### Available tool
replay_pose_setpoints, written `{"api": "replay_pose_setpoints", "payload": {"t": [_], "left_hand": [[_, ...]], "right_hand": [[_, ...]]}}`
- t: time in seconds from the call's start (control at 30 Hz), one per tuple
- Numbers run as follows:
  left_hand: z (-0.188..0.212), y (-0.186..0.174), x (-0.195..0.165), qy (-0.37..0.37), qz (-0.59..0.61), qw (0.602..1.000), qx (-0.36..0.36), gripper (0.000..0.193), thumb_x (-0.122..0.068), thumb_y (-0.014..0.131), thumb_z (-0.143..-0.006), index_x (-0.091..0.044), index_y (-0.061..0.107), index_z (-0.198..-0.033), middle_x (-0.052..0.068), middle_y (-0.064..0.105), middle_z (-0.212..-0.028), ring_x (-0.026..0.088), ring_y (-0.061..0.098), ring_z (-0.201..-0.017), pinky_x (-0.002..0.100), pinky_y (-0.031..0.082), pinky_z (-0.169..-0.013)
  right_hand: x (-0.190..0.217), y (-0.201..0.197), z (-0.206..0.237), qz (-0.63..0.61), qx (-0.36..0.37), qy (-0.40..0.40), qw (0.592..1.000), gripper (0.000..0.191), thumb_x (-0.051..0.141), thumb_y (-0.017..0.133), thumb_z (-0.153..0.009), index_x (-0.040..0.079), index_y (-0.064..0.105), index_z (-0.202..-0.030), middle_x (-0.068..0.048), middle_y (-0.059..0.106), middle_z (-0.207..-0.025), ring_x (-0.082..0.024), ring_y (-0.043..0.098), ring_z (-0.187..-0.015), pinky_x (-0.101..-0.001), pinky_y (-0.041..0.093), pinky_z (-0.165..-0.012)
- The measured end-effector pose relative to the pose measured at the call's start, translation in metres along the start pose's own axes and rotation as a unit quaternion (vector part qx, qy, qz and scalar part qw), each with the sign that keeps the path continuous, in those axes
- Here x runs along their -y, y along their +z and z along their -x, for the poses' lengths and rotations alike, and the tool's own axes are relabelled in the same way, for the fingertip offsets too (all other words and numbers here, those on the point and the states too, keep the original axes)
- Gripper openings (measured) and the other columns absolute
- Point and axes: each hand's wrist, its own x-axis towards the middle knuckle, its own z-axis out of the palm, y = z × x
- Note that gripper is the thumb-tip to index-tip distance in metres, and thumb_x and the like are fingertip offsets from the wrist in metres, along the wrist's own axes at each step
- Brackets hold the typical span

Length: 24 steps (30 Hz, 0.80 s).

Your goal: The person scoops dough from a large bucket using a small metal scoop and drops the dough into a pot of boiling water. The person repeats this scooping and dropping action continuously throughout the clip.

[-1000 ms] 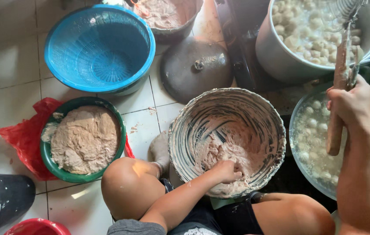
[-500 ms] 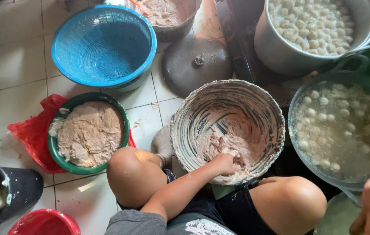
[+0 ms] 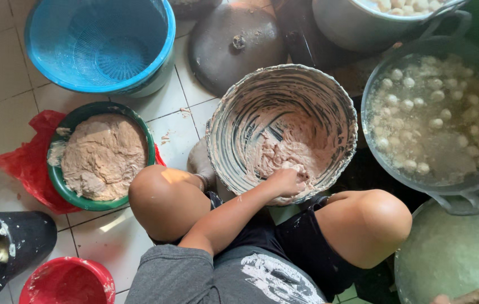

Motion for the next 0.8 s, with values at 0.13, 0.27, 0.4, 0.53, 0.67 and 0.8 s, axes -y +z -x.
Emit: {"api": "replay_pose_setpoints", "payload": {"t": [0.13,0.27,0.4,0.53,0.67,0.8], "left_hand": [[0.000,-0.002,-0.004,-0.023,-0.007,0.999,0.030,0.055,-0.043,0.070,-0.085,-0.008,0.065,-0.128,0.025,0.070,-0.118,0.042,0.067,-0.111,0.049,0.053,-0.095],[0.002,-0.005,-0.002,-0.020,-0.006,1.000,0.021,0.051,-0.043,0.069,-0.086,-0.003,0.071,-0.117,0.027,0.071,-0.116,0.042,0.068,-0.111,0.048,0.053,-0.097],[0.001,-0.005,0.005,0.009,0.029,0.999,-0.036,0.054,-0.040,0.071,-0.081,-0.002,0.070,-0.118,0.031,0.067,-0.113,0.046,0.063,-0.110,0.050,0.051,-0.092],[-0.002,-0.003,0.010,-0.038,0.012,0.999,0.012,0.054,-0.043,0.069,-0.086,0.002,0.070,-0.114,0.029,0.069,-0.115,0.044,0.066,-0.110,0.048,0.052,-0.095],[-0.004,-0.003,0.011,-0.060,0.010,0.998,0.016,0.054,-0.044,0.069,-0.085,0.003,0.072,-0.110,0.029,0.070,-0.113,0.043,0.067,-0.109,0.048,0.053,-0.095],[-0.012,-0.011,0.010,-0.062,0.021,0.998,0.010,0.050,-0.045,0.070,-0.082,-0.004,0.075,-0.112,0.029,0.072,-0.106,0.043,0.070,-0.103,0.047,0.055,-0.093]], "right_hand": [[-0.016,-0.008,0.013,-0.003,-0.010,0.001,1.000,0.062,0.003,0.064,-0.077,-0.002,0.061,-0.138,-0.022,0.067,-0.111,-0.037,0.068,-0.104,-0.0467,0.053,-0.091],[-0.016,-0.009,0.015,-0.009,-0.016,-0.007,1.000,0.063,0.003,0.063,-0.077,-0.005,0.059,-0.139,-0.024,0.067,-0.115,-0.038,0.068,-0.107,-0.0470,0.053,-0.094],[-0.007,-0.002,0.014,-0.017,-0.024,-0.018,0.999,0.064,0.003,0.062,-0.077,-0.007,0.058,-0.140,-0.025,0.067,-0.119,-0.039,0.068,-0.111,-0.0473,0.054,-0.097],[-0.007,-0.003,0.024,-0.048,-0.037,-0.037,0.997,0.065,0.002,0.061,-0.077,-0.010,0.057,-0.141,-0.026,0.066,-0.123,-0.039,0.069,-0.115,-0.0475,0.054,-0.100],[-0.015,-0.009,0.037,-0.002,0.033,0.036,0.999,0.062,0.004,0.063,-0.079,-0.009,0.058,-0.139,-0.027,0.068,-0.123,-0.042,0.069,-0.118,-0.0497,0.056,-0.103],[-0.023,-0.008,0.048,0.110,0.011,-0.044,0.993,0.058,0.004,0.064,-0.077,-0.008,0.059,-0.134,-0.030,0.068,-0.119,-0.048,0.066,-0.107,-0.0522,0.052,-0.099]]}}
